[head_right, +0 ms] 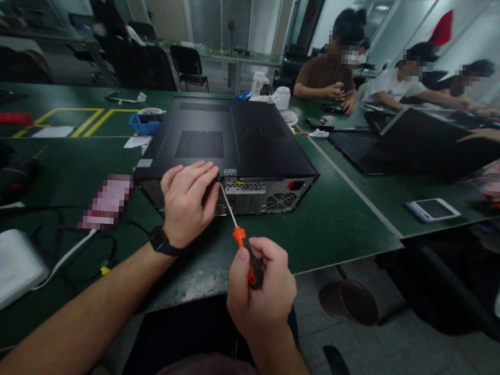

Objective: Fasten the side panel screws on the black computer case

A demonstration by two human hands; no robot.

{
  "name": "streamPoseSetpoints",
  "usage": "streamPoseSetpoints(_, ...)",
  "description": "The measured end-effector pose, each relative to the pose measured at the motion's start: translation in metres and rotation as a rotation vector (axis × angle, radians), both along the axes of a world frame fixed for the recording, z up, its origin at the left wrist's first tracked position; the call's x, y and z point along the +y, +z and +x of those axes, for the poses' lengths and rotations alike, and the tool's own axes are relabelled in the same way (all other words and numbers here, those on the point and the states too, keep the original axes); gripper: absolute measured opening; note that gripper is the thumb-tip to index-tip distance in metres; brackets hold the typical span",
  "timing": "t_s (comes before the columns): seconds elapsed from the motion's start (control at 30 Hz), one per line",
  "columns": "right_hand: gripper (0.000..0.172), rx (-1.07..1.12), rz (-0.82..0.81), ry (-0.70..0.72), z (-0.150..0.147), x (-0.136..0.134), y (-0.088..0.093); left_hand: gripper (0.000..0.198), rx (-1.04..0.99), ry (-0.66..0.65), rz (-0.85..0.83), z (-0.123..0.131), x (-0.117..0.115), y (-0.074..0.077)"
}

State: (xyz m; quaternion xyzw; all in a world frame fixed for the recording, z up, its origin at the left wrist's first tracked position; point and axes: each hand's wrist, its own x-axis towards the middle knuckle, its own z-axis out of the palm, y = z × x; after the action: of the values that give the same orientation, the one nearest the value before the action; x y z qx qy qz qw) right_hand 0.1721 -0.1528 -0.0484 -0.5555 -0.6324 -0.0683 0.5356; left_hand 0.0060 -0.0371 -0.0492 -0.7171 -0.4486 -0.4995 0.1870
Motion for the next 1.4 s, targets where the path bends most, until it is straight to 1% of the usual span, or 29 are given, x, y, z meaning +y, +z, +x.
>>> streamPoseSetpoints(0.27,0.017,0.007,0.022,-0.001,-0.0011,0.0001,-0.0007,0.034,-0.016,-0.021,-0.010,-0.0009,0.0014,-0.0027)
streamPoseSetpoints(0.53,0.012,-0.005,0.012,0.016,-0.0024,-0.0005,0.0005,0.033,0.004,0.004,0.014,0.0002,-0.0007,0.0005)
streamPoseSetpoints(0.6,0.014,0.008,0.002,0.036,-0.0039,-0.0011,0.0014,0.034,0.002,0.003,0.002,0.0002,-0.0007,0.0008)
streamPoseSetpoints(0.7,0.024,0.030,-0.026,0.051,-0.0058,-0.0023,0.0031,0.034,-0.006,-0.001,-0.014,0.0000,-0.0001,0.0005)
streamPoseSetpoints(0.77,0.026,0.019,-0.028,0.051,-0.0061,-0.0028,0.0039,0.034,-0.008,-0.002,-0.012,0.0000,0.0003,0.0002)
streamPoseSetpoints(0.9,0.021,-0.023,0.011,0.023,-0.0040,-0.0021,0.0016,0.032,-0.013,-0.007,-0.009,0.0002,0.0001,0.0001)
streamPoseSetpoints(1.03,0.018,0.002,-0.014,0.062,-0.0017,-0.0011,-0.0023,0.034,-0.024,-0.016,-0.020,0.0004,-0.0001,-0.0005)
streamPoseSetpoints(1.1,0.021,0.020,-0.027,0.067,-0.0016,-0.0013,-0.0020,0.034,-0.018,-0.009,-0.020,0.0001,0.0002,-0.0008)
streamPoseSetpoints(1.2,0.024,0.010,-0.022,0.034,-0.0027,-0.0018,0.0006,0.034,0.000,0.004,-0.007,-0.0005,0.0008,-0.0010)
streamPoseSetpoints(1.3,0.021,-0.015,-0.010,0.019,-0.0038,-0.0014,0.0023,0.035,0.001,0.002,-0.006,-0.0009,0.0012,-0.0013)
streamPoseSetpoints(1.4,0.017,-0.025,0.011,0.044,-0.0041,0.0001,0.0024,0.035,-0.008,-0.010,-0.013,-0.0008,0.0011,-0.0020)
